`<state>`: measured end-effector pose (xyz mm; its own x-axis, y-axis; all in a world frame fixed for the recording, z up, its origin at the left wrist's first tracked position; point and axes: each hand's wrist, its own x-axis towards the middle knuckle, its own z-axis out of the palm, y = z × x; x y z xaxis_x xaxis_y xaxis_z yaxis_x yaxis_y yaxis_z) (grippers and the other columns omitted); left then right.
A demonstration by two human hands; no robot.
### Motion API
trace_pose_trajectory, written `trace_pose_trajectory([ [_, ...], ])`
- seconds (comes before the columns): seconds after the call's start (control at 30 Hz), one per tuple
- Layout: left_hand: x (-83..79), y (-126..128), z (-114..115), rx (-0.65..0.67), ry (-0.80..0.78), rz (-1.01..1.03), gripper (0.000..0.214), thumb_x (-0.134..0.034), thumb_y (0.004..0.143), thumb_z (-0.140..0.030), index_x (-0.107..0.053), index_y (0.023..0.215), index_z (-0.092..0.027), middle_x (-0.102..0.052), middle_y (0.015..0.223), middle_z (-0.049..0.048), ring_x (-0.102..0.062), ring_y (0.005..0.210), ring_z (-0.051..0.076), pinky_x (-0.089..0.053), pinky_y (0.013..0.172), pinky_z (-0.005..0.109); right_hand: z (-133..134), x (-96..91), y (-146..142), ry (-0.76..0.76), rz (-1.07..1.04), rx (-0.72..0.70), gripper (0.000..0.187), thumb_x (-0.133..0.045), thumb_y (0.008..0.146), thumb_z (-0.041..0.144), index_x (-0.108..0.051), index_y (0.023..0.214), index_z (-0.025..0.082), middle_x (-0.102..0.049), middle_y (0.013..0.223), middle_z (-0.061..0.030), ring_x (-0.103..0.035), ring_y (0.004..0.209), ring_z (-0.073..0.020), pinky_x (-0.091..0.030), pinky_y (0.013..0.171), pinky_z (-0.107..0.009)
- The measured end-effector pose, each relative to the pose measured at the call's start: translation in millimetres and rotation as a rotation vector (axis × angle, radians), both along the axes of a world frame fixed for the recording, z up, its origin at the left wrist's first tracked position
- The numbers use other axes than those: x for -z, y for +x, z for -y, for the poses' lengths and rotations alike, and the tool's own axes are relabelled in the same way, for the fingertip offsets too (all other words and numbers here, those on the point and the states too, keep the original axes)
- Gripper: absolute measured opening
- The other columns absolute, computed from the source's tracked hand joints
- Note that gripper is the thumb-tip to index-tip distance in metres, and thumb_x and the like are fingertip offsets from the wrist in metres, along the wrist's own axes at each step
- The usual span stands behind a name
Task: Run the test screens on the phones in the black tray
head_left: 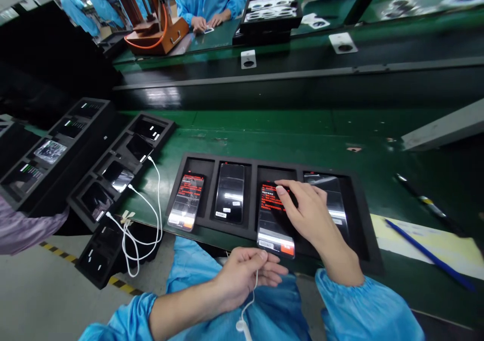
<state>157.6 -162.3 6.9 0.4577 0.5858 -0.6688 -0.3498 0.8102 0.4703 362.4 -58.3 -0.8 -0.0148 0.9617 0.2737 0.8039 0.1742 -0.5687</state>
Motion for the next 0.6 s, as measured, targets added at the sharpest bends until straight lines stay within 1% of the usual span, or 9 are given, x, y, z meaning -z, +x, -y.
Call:
trace_pose_trajectory([
  [0.13,-2.2,2,-4,0.013,-0.012,-0.074,0.078,-0.102,0.057,-0.071,-0.084,0.098,-0.008,-0.085,0.099,0.0197,-0.076,0.076,0.019,-0.057,0.080,0.031,1,-1.3,1,-0.006,0.012,-0.007,0.042,-0.038,0.115,0.052,-0.071,0.119,0.027,-0.081,0.119,-0.0078,-0.071,0.114,-0.0308,-0.044,0.104,-0.049],
  [0.2,-2.9,2,-5,0.019,-0.018,-0.119,0.078,-0.102,0.054,-0.071,-0.085,0.096,-0.008,-0.085,0.096,0.0185,-0.075,0.074,0.019,-0.057,0.079,0.032,2,0.2,4,-0.016,0.021,-0.020,0.041,-0.042,0.113,0.055,-0.070,0.124,0.028,-0.080,0.122,-0.0086,-0.071,0.116,-0.0317,-0.044,0.105,-0.051],
  [0.23,-3.3,2,-6,0.023,-0.024,-0.137,0.078,-0.103,0.052,-0.071,-0.085,0.094,-0.008,-0.085,0.095,0.0176,-0.074,0.073,0.018,-0.057,0.078,0.031,3,1.5,7,-0.024,0.029,-0.043,0.042,-0.046,0.111,0.058,-0.069,0.130,0.028,-0.079,0.126,-0.0093,-0.070,0.119,-0.0326,-0.044,0.107,-0.052],
  [0.3,-4.1,2,-8,0.042,-0.039,-0.153,0.077,-0.104,0.049,-0.070,-0.084,0.092,-0.009,-0.084,0.092,0.0160,-0.073,0.070,0.017,-0.056,0.077,0.031,7,4.9,13,-0.039,0.055,-0.119,0.057,-0.057,0.104,0.066,-0.061,0.147,0.029,-0.074,0.137,-0.0113,-0.067,0.126,-0.0351,-0.043,0.111,-0.055],
  [0.37,-4.9,1,-10,0.066,-0.052,-0.142,0.077,-0.104,0.048,-0.070,-0.084,0.091,-0.010,-0.084,0.091,0.0145,-0.071,0.069,0.015,-0.056,0.076,0.030,11,8.4,18,-0.054,0.093,-0.206,0.082,-0.068,0.093,0.073,-0.048,0.161,0.031,-0.067,0.150,-0.0136,-0.062,0.135,-0.0384,-0.040,0.116,-0.059],
  [0.43,-5.6,0,-11,0.087,-0.051,-0.129,0.076,-0.104,0.048,-0.071,-0.083,0.090,-0.011,-0.084,0.090,0.0133,-0.071,0.069,0.014,-0.056,0.078,0.030,14,10.9,21,-0.062,0.132,-0.251,0.100,-0.075,0.084,0.076,-0.040,0.168,0.032,-0.060,0.157,-0.0156,-0.056,0.143,-0.0415,-0.036,0.120,-0.063],
  [0.47,-5.9,-1,-11,0.096,-0.045,-0.127,0.076,-0.103,0.049,-0.072,-0.083,0.090,-0.011,-0.084,0.090,0.0128,-0.071,0.069,0.014,-0.056,0.079,0.030,16,11.5,22,-0.063,0.145,-0.258,0.105,-0.076,0.082,0.077,-0.039,0.169,0.032,-0.058,0.159,-0.0162,-0.054,0.145,-0.0426,-0.034,0.121,-0.065],
  [0.53,-5.8,-2,-11,0.129,-0.013,-0.131,0.077,-0.101,0.052,-0.075,-0.082,0.092,-0.011,-0.083,0.091,0.0129,-0.071,0.071,0.015,-0.057,0.082,0.032,17,10.8,21,-0.070,0.146,-0.260,0.104,-0.074,0.083,0.079,-0.039,0.169,0.033,-0.057,0.160,-0.0164,-0.052,0.148,-0.0430,-0.033,0.123,-0.066],
  [0.6,-4.9,-4,-11,0.194,0.055,-0.141,0.080,-0.096,0.058,-0.080,-0.082,0.096,-0.011,-0.083,0.094,0.0147,-0.074,0.076,0.018,-0.058,0.087,0.036,18,8.1,19,-0.070,0.106,-0.239,0.090,-0.066,0.094,0.075,-0.039,0.168,0.033,-0.058,0.159,-0.0154,-0.054,0.147,-0.0405,-0.033,0.124,-0.065],
])
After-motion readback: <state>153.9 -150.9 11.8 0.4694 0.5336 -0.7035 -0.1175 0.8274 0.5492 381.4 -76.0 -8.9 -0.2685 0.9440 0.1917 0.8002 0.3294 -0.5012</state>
